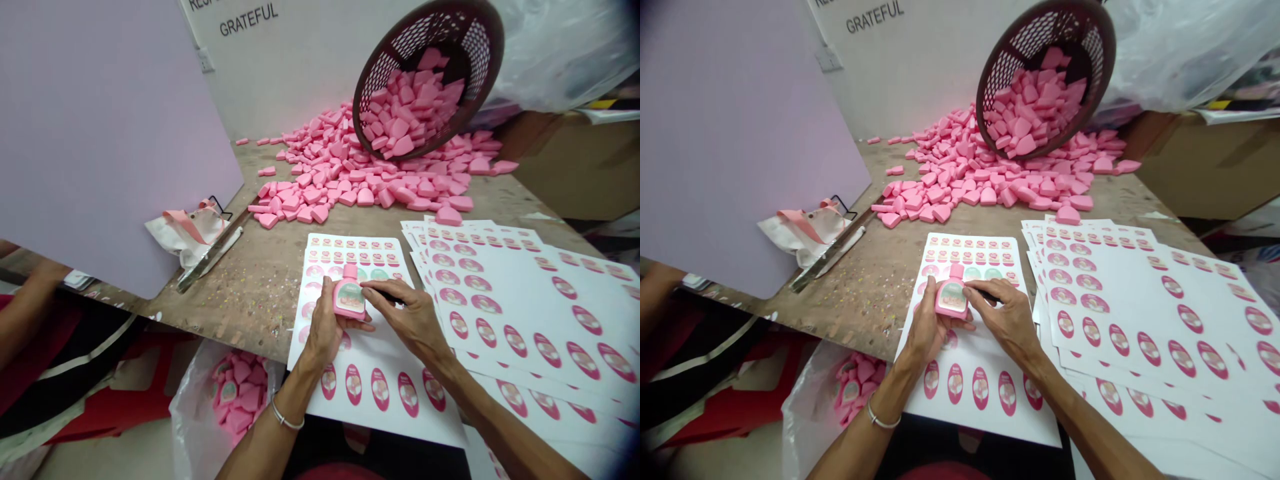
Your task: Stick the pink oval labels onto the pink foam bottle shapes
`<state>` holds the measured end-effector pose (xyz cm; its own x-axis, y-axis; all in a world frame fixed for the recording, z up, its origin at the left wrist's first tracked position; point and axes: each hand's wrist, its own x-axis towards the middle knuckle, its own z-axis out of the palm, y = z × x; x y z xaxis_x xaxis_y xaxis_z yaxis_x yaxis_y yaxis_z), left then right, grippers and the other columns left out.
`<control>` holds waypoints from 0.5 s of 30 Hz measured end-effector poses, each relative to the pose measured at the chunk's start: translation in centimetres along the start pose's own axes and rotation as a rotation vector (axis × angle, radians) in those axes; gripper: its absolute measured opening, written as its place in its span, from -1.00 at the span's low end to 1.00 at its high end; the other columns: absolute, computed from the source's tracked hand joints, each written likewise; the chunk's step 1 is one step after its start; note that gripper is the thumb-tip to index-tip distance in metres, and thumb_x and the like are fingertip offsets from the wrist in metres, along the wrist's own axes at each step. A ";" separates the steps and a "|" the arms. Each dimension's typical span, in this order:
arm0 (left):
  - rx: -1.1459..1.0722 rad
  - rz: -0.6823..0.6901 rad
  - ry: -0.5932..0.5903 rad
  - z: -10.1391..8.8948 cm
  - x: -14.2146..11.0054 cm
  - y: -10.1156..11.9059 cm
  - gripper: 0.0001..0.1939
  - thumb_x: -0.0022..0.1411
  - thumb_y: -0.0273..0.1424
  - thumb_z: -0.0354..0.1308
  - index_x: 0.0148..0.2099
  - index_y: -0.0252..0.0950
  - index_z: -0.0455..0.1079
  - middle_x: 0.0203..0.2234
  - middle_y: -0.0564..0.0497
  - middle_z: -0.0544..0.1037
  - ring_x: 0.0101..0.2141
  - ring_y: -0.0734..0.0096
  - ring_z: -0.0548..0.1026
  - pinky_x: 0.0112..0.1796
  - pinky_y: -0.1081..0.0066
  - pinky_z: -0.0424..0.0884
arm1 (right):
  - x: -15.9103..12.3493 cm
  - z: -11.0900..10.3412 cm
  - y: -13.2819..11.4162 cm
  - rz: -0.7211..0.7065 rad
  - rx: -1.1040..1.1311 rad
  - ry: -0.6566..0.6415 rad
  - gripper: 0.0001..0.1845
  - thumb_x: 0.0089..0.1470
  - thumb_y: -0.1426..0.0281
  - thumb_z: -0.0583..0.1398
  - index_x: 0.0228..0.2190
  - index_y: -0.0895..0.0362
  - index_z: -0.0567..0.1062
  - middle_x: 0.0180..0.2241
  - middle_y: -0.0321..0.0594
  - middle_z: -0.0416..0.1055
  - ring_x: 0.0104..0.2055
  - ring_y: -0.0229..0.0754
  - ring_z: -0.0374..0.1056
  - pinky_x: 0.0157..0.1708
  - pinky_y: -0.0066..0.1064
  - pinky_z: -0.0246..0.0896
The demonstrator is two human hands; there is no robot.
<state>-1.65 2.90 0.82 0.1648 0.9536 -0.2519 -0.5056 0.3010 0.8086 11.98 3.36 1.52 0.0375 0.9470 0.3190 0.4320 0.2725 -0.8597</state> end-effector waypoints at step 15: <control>0.275 0.068 0.144 0.2 -1.3 0.1 -0.52 0.15 -0.03 0.13 -0.05 -0.28 0.34 -0.18 -0.15 0.50 -0.17 0.15 0.55 -0.35 0.43 0.52 | 1.2 0.8 1.1 0.172 0.004 -0.032 -0.46 -0.04 0.02 0.24 -0.11 0.10 0.46 -0.14 -0.10 0.49 -0.15 -0.04 0.43 -0.19 -0.20 0.38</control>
<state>-1.80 1.68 1.34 0.0067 0.9685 -0.2488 -0.2598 0.2420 0.9349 11.77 4.93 0.69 0.0814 0.9847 0.1538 0.4180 0.1064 -0.9022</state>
